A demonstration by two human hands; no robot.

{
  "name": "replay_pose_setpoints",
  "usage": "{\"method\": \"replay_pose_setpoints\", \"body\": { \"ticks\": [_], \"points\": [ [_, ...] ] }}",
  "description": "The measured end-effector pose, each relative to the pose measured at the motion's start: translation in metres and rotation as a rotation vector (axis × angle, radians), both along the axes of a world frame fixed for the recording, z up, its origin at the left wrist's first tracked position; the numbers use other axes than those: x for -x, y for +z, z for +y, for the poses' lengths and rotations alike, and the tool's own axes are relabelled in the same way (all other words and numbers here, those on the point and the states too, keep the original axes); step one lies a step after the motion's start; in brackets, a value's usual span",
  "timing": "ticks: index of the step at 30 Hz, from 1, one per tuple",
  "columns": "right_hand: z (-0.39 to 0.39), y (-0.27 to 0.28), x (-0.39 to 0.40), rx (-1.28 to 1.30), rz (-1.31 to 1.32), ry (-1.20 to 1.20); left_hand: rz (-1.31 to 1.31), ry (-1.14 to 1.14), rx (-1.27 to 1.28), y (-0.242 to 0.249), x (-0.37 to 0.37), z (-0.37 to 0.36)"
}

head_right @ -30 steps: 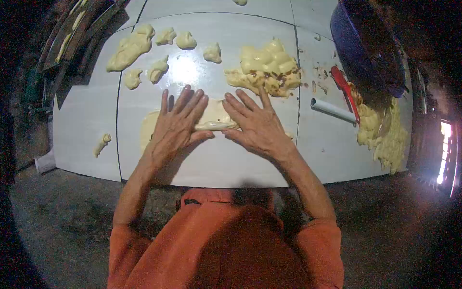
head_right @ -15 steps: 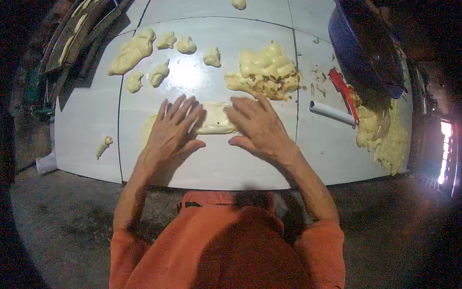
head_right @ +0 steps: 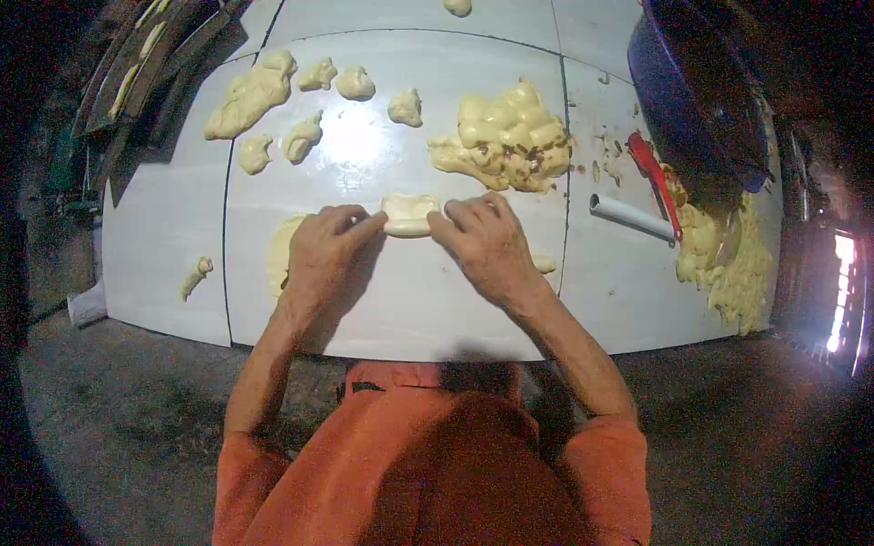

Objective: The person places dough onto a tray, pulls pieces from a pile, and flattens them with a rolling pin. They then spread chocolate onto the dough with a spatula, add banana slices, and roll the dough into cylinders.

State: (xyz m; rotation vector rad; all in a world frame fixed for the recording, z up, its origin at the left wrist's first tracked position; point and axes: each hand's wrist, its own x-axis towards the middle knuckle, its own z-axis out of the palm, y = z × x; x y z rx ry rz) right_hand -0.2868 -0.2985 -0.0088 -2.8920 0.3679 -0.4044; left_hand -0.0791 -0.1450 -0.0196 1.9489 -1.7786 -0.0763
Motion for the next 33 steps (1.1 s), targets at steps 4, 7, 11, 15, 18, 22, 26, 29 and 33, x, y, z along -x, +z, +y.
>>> {"method": "replay_pose_setpoints", "body": {
  "ticks": [4,7,11,15,18,22,26,29,33],
  "points": [
    [-0.001,0.01,-0.004,-0.046,-0.07,-0.049,0.047,0.036,0.061,0.007,0.003,0.001],
    [-0.003,0.002,-0.006,-0.051,-0.034,0.04,0.023,-0.003,0.004,0.004,0.009,-0.006],
    [-0.008,-0.004,-0.015,-0.039,0.009,-0.13,-0.015,0.151,0.083,0.002,0.002,-0.024],
    [-0.004,0.0,-0.014,-0.061,-0.085,-0.016,0.037,0.023,-0.074,0.01,0.006,-0.022],
    [-0.012,-0.005,-0.021,-0.012,0.03,-0.074,0.016,0.108,-0.09,0.014,0.004,-0.036],
    [-0.017,0.003,-0.028,-0.068,-0.153,-0.055,0.08,0.108,-0.087,0.022,-0.002,-0.038],
    [-0.018,-0.001,-0.026,-0.094,-0.058,0.054,0.105,0.001,0.008,0.008,-0.012,-0.039],
    [-0.038,0.0,-0.035,-0.433,-0.049,0.05,0.181,0.0,0.022,0.014,-0.009,-0.05],
    [-0.058,0.031,-0.017,-0.685,0.058,-0.081,0.163,-0.048,-0.157,0.032,-0.005,-0.057]
  ]
}}
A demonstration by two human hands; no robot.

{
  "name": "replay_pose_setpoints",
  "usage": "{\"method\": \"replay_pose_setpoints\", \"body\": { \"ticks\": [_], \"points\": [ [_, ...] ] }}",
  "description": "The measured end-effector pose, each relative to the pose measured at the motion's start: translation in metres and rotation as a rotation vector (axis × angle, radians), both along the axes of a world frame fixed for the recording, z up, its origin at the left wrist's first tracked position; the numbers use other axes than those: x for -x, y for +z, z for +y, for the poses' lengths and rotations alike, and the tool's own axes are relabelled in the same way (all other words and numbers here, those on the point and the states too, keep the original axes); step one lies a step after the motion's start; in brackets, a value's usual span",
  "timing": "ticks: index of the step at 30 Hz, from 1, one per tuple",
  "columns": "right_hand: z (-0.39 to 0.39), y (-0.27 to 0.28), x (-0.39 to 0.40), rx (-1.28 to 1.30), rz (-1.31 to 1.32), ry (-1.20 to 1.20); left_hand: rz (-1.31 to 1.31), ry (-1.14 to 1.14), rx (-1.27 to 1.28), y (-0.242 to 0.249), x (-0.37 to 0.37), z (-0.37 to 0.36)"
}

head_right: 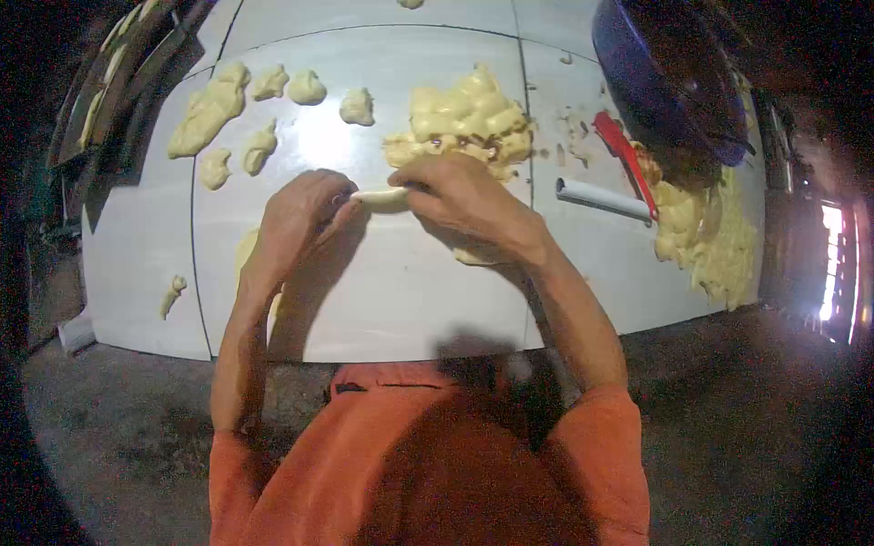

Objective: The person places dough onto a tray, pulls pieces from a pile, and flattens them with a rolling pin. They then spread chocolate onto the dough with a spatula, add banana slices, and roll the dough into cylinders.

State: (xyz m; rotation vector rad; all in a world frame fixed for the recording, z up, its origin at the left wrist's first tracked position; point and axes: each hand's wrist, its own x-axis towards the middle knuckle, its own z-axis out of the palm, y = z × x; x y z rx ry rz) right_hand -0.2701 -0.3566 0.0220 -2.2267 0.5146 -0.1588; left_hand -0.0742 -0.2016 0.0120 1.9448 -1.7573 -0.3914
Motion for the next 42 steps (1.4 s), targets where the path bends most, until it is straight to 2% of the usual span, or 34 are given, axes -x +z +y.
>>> {"method": "replay_pose_setpoints", "body": {
  "ticks": [2,4,5,10,13,18,20,21,22,24,26,30,32,34,36,38,40,42],
  "points": [
    [-0.007,0.016,0.02,-0.066,0.083,-0.011,0.193,-0.025,0.023,-0.002,0.009,-0.003],
    [-0.011,0.026,0.043,-0.158,0.207,-0.121,0.214,-0.062,0.026,0.002,0.028,-0.012],
    [-0.016,0.016,0.057,-0.142,0.111,-0.106,0.227,-0.076,0.017,0.002,0.038,-0.017],
    [-0.015,0.022,0.096,-0.122,0.14,-0.147,0.233,-0.123,0.074,-0.007,0.073,-0.027],
    [-0.014,0.015,0.113,-0.067,0.143,-0.139,0.273,-0.21,0.009,-0.01,0.085,-0.03],
    [-0.011,0.007,0.128,-0.025,0.13,-0.168,0.277,-0.188,0.074,-0.019,0.103,-0.033],
    [-0.007,0.01,0.126,-0.042,0.108,-0.213,0.242,-0.104,0.076,-0.017,0.104,-0.033],
    [-0.006,0.002,0.127,0.097,0.036,-0.146,0.21,-0.087,0.095,-0.018,0.106,-0.031],
    [-0.006,-0.005,0.126,0.097,0.035,-0.153,0.209,-0.094,0.095,-0.025,0.105,-0.03],
    [-0.006,-0.018,0.126,0.285,0.054,-0.046,0.071,-0.127,0.184,-0.036,0.101,-0.029],
    [-0.008,-0.021,0.13,0.292,0.065,-0.015,0.035,-0.121,0.172,-0.036,0.104,-0.024],
    [0.008,-0.009,0.139,0.334,-0.058,-0.124,0.057,-0.013,0.22,-0.017,0.111,-0.015],
    [0.013,-0.001,0.148,0.322,-0.01,-0.029,0.09,-0.22,0.227,-0.02,0.108,-0.008],
    [0.017,-0.015,0.15,0.387,0.035,0.004,0.09,-0.238,0.241,-0.022,0.117,-0.013],
    [0.017,-0.029,0.15,0.394,-0.072,-0.052,0.042,-0.223,0.169,-0.034,0.122,-0.017],
    [0.016,-0.027,0.151,0.389,-0.031,-0.079,0.075,-0.179,0.216,-0.034,0.12,-0.016],
    [0.015,-0.037,0.154,0.395,-0.104,-0.136,0.076,-0.05,0.184,-0.038,0.116,-0.012],
    [0.016,-0.039,0.155,0.413,-0.109,-0.137,0.059,-0.048,0.158,-0.036,0.114,-0.011]
  ]
}}
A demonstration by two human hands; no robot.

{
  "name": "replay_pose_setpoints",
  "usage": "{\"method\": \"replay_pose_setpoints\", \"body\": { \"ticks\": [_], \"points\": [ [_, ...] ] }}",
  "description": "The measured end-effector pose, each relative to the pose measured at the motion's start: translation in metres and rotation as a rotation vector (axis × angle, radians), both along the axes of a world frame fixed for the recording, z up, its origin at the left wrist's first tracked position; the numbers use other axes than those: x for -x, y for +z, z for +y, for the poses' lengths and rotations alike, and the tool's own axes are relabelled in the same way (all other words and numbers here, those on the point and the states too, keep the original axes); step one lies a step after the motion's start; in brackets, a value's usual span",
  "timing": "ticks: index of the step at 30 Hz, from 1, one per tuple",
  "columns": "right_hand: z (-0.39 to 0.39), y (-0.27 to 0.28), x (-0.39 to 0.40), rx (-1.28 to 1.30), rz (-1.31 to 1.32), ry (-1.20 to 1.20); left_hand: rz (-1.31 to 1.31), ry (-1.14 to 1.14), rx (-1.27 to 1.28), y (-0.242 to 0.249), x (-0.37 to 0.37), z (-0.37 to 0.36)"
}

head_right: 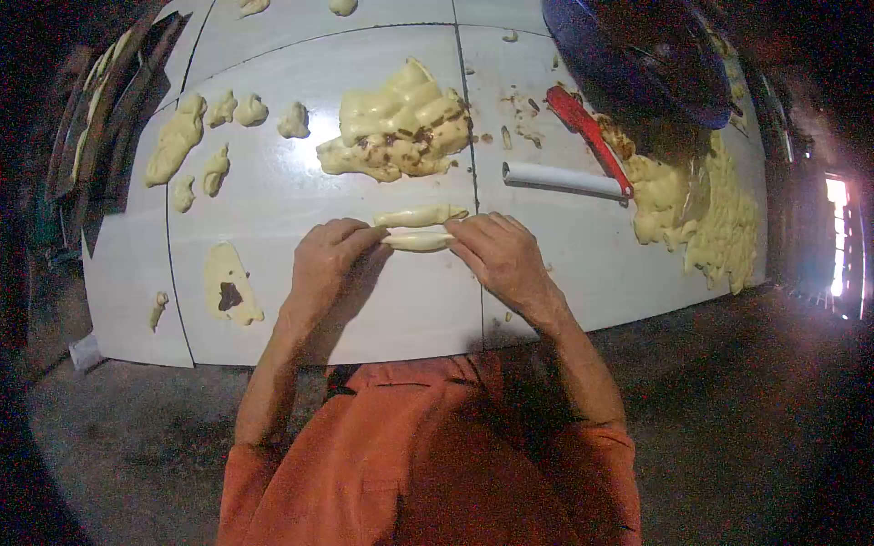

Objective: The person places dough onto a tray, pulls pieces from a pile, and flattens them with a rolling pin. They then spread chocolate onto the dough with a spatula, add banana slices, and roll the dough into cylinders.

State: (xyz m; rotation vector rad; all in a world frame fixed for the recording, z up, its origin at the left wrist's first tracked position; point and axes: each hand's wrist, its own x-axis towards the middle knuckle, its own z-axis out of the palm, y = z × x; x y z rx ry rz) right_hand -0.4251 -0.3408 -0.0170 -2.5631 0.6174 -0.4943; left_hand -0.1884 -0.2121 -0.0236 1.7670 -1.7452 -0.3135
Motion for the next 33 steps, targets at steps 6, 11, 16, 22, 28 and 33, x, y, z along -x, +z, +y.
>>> {"method": "replay_pose_setpoints", "body": {
  "ticks": [6,11,16,22,28,33],
  "points": [
    [0.001,0.004,-0.004,0.052,0.022,0.087,0.028,-0.029,-0.03,0.007,-0.001,-0.003],
    [-0.009,0.012,-0.007,0.044,0.035,0.02,0.005,-0.07,0.015,0.015,-0.009,-0.015],
    [-0.008,0.004,-0.008,-0.01,0.076,-0.034,0.084,-0.012,-0.058,0.009,-0.011,-0.017],
    [-0.013,0.003,-0.015,0.009,0.123,0.021,0.084,-0.138,-0.197,0.025,-0.016,-0.028],
    [-0.028,0.009,-0.017,-0.107,-0.025,0.126,0.022,-0.218,-0.274,0.024,-0.018,-0.031],
    [-0.005,0.004,-0.002,-0.153,0.021,0.169,0.108,-0.193,-0.284,0.034,-0.011,-0.002]
  ]
}}
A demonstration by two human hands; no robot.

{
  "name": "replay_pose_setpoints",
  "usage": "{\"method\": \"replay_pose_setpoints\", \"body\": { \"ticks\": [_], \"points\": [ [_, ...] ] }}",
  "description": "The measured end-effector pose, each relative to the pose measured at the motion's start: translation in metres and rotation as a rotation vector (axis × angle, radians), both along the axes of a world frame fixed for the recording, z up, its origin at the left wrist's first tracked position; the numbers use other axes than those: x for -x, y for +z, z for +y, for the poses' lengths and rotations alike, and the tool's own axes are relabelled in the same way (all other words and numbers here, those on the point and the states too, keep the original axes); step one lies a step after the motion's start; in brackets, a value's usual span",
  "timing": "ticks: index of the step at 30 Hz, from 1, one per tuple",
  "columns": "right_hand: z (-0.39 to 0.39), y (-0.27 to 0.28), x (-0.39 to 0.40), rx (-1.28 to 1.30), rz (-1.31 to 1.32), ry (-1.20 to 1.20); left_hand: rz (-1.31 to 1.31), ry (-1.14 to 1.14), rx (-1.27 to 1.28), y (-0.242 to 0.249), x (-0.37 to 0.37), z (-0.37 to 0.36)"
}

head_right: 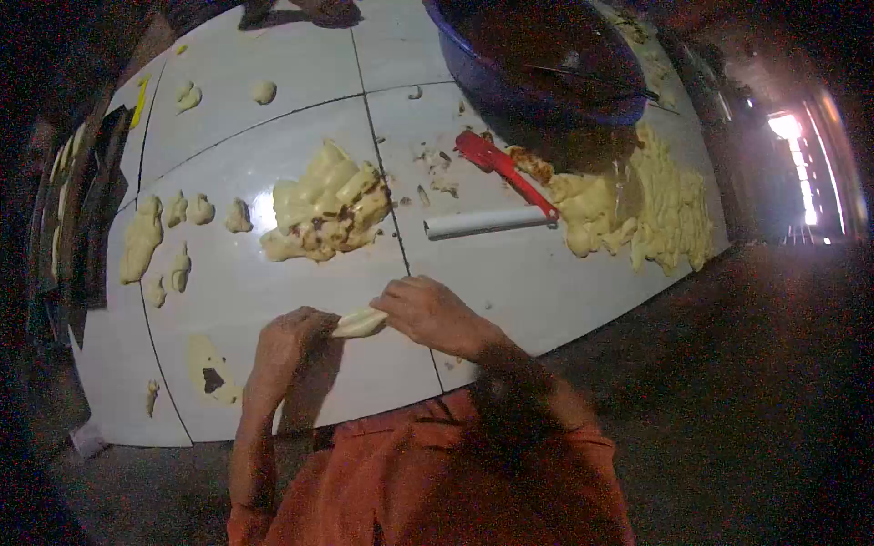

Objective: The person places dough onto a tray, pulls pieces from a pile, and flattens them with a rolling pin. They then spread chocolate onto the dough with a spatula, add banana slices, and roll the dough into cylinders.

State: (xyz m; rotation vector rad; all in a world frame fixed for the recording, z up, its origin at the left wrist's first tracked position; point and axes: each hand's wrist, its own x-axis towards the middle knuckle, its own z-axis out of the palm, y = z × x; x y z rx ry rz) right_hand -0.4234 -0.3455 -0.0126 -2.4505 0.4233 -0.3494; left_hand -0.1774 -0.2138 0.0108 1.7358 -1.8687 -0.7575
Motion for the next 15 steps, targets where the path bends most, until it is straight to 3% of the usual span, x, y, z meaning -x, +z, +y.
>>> {"method": "replay_pose_setpoints", "body": {
  "ticks": [5,7,8,9,15],
  "points": [
    [-0.015,0.032,0.006,-0.194,0.015,-0.059,0.067,0.037,-0.066,0.012,0.004,0.004],
    [-0.038,0.037,0.012,0.022,-0.062,-0.38,0.108,0.095,-0.116,0.021,0.002,0.003],
    [-0.054,0.037,0.015,0.011,-0.037,-0.521,0.079,0.101,-0.083,0.02,0.0,0.005],
    [-0.073,0.036,0.02,0.175,0.01,-0.576,0.075,0.092,-0.07,0.017,-0.002,0.007],
    [-0.156,0.008,0.048,0.526,0.055,-0.761,-0.017,0.141,0.016,0.012,-0.008,-0.003]
  ]
}}
